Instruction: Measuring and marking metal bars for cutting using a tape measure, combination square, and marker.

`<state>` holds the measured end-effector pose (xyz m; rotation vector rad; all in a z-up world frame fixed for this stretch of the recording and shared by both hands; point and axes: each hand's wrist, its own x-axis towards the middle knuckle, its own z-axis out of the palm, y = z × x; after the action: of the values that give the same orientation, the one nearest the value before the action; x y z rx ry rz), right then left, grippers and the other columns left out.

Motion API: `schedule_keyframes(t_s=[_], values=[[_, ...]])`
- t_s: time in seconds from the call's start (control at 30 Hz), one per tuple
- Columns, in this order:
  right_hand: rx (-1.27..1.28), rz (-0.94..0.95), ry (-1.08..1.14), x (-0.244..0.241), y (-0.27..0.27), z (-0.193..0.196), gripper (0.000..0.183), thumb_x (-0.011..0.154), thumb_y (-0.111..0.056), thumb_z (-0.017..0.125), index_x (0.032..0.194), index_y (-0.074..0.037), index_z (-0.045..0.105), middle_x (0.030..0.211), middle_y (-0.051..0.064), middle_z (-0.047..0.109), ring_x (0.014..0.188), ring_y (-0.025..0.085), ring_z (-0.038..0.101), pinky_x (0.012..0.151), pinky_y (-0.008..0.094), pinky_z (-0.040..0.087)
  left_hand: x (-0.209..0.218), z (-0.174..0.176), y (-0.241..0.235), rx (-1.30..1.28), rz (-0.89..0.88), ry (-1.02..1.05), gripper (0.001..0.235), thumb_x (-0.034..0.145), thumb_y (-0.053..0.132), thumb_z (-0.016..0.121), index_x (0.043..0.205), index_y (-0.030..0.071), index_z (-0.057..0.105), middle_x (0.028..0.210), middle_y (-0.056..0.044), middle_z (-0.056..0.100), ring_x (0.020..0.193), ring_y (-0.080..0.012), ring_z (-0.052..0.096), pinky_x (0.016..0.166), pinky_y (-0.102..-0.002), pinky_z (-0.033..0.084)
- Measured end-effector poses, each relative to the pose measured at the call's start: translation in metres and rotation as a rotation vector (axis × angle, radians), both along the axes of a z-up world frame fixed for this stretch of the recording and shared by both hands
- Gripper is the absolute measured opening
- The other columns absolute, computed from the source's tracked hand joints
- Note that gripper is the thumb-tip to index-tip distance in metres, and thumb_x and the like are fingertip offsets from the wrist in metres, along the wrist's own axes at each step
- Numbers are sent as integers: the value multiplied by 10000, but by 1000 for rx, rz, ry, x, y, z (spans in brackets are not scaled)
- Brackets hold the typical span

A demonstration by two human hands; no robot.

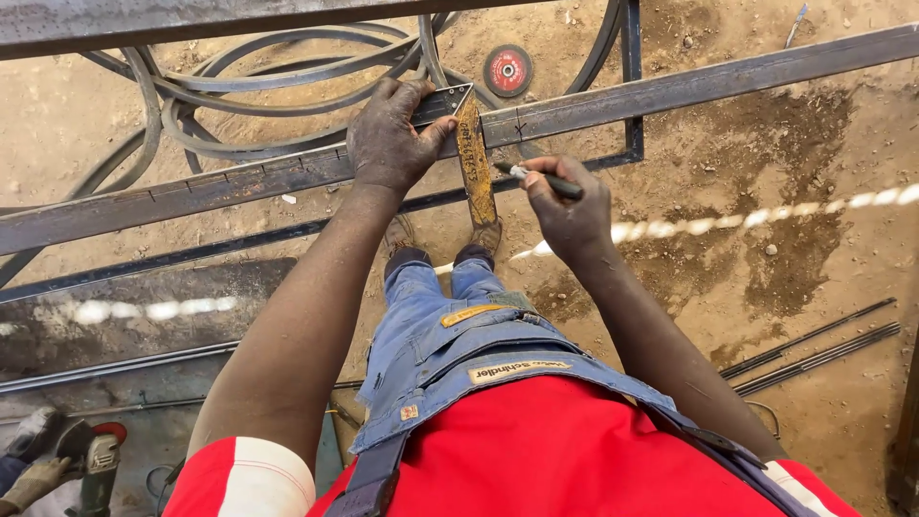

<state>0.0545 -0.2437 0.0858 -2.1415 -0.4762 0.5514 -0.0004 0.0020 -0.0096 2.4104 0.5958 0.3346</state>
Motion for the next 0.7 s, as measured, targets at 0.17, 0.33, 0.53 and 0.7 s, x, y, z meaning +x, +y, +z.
schedule_keyframes(t_s=[0.17, 0.33, 0.53, 0.7], values=[[164, -64, -3, 0, -3, 12, 138, 1020, -87, 624, 1133, -30, 676, 959, 111, 718, 745, 133, 678, 634, 227, 584, -13, 14, 28, -143, -31, 55, 451, 782, 394, 890, 1173, 222, 745, 1120, 5, 697, 981, -228, 683, 850, -405, 541], [224, -95, 77, -5, -3, 12, 202, 1018, -141, 614, 1176, -29, 670, 1016, 129, 740, 847, 143, 710, 760, 249, 629, -32, 7, 44, -135, -32, 133, 458, 800, 449, 907, 1185, 270, 736, 1129, 45, 704, 962, -171, 654, 724, -321, 524], [277, -62, 56, -9, 15, 14, 184, 999, -131, 635, 1159, -42, 657, 954, 81, 710, 794, 125, 684, 729, 246, 603, -29, 0, 41, -107, -46, 18, 437, 792, 452, 885, 1150, 241, 749, 1094, 17, 680, 930, -236, 687, 697, -409, 542], [250, 30, -40, -9, 28, 4, 152, 1001, -112, 679, 1151, -93, 675, 1069, 75, 693, 880, 137, 666, 734, 240, 595, -29, 1, 42, -109, -61, 3, 409, 787, 425, 878, 1121, 233, 743, 1080, 7, 684, 940, -232, 674, 727, -406, 525]])
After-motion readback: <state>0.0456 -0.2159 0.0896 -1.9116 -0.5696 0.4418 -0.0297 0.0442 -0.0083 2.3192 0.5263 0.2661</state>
